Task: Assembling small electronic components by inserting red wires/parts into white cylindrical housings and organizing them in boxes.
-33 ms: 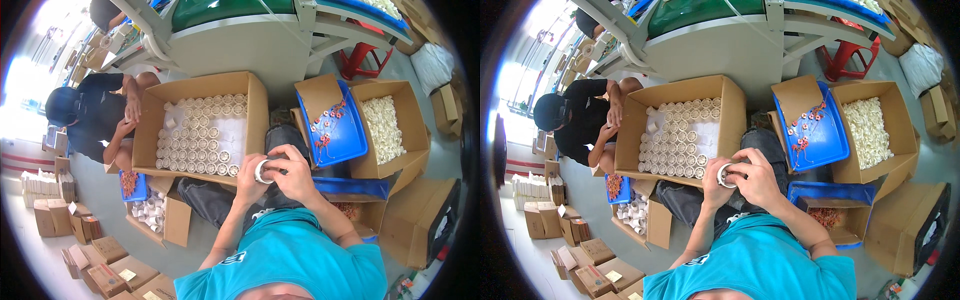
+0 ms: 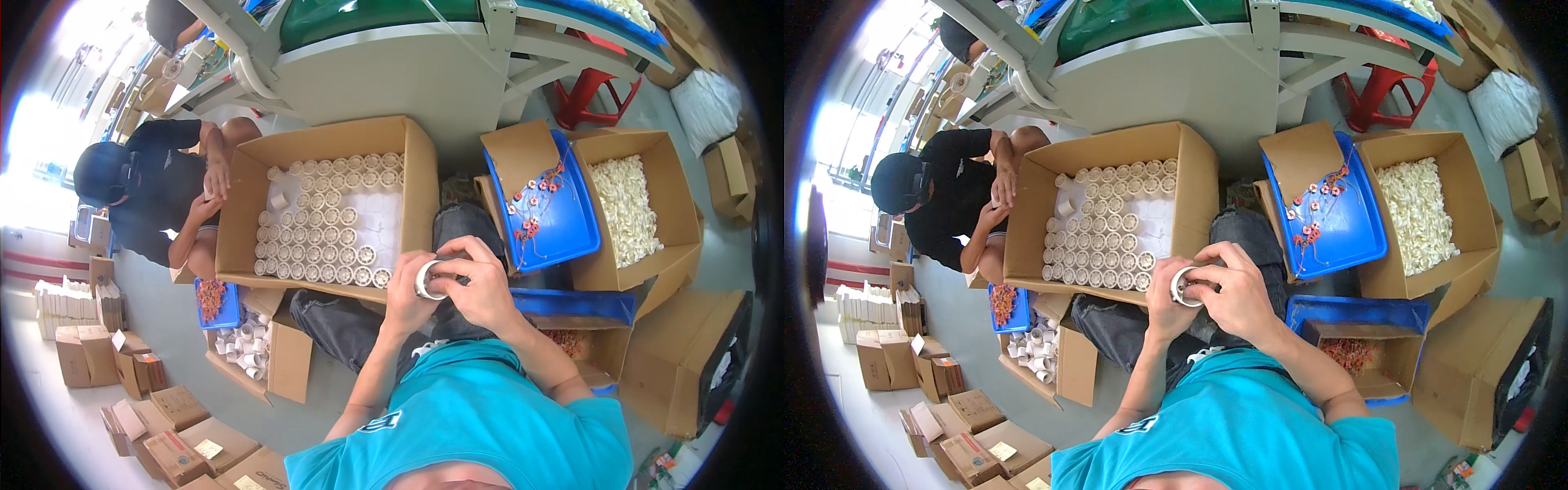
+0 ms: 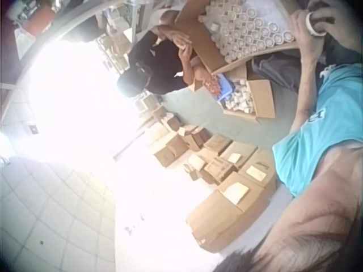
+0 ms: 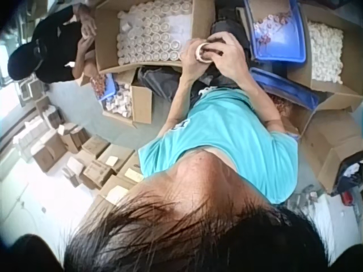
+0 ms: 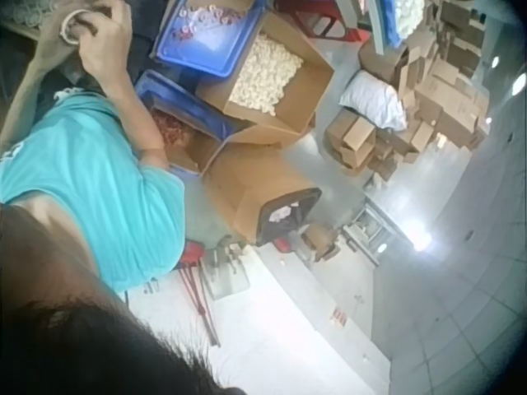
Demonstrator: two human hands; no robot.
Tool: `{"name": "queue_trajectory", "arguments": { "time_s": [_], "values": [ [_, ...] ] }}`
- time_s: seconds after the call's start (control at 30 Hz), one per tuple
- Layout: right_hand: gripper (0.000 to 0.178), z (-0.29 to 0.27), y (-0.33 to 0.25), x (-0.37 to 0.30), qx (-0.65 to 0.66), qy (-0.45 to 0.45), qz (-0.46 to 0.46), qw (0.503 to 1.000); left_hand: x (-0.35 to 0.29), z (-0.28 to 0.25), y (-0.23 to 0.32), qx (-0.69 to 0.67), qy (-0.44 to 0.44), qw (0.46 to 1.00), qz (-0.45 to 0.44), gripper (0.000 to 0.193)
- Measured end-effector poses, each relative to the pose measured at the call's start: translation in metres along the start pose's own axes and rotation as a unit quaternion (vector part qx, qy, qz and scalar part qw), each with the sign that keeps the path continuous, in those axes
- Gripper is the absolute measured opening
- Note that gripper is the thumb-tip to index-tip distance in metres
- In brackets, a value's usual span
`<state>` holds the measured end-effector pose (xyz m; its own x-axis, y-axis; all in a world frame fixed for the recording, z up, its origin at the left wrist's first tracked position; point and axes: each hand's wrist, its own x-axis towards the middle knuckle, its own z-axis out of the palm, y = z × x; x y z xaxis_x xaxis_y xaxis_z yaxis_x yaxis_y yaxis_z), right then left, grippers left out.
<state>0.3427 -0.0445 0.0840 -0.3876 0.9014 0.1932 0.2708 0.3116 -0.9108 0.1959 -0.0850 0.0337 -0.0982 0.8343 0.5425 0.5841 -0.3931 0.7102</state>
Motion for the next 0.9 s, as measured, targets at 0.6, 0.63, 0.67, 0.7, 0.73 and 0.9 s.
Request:
{"name": "queue_trajectory", "arguments": {
  "time_s": [0.6, 0.63, 0.67, 0.7, 0.73, 0.9],
  "values": [
    [0.02, 0.0005, -0.0014, -0.0041, 0.015, -0.017, 0.007, 1.0, -0.0001, -0.0052, -0.0026, -0.005, -0.038, 0.999, 0.006, 0.057],
    [0.02, -0.0011, -0.0018, -0.0035, 0.038, -0.037, 0.02, 0.998, 0.0009, -0.0051, -0.0026, -0.015, -0.03, 0.999, 0.011, 0.057],
    [0.02, -0.0004, -0.0009, -0.0031, 0.039, -0.036, 0.021, 0.998, 0.0013, -0.0054, -0.0022, -0.025, -0.022, 0.999, 0.017, 0.056],
    [0.019, 0.0009, 0.0008, -0.0029, 0.041, -0.031, 0.026, 0.998, 0.0014, -0.0061, -0.0012, -0.024, -0.023, 0.999, 0.017, 0.056],
    [0.019, 0.0015, 0.0017, -0.0025, 0.042, -0.026, 0.031, 0.998, 0.0021, -0.0066, -0.0004, -0.017, -0.025, 0.999, 0.013, 0.055],
    [0.02, 0.0011, -0.0025, -0.004, 0.018, -0.022, 0.033, 0.999, 0.0044, -0.0081, -0.0011, -0.009, -0.035, 0.999, 0.02, 0.056]
  ]
}}
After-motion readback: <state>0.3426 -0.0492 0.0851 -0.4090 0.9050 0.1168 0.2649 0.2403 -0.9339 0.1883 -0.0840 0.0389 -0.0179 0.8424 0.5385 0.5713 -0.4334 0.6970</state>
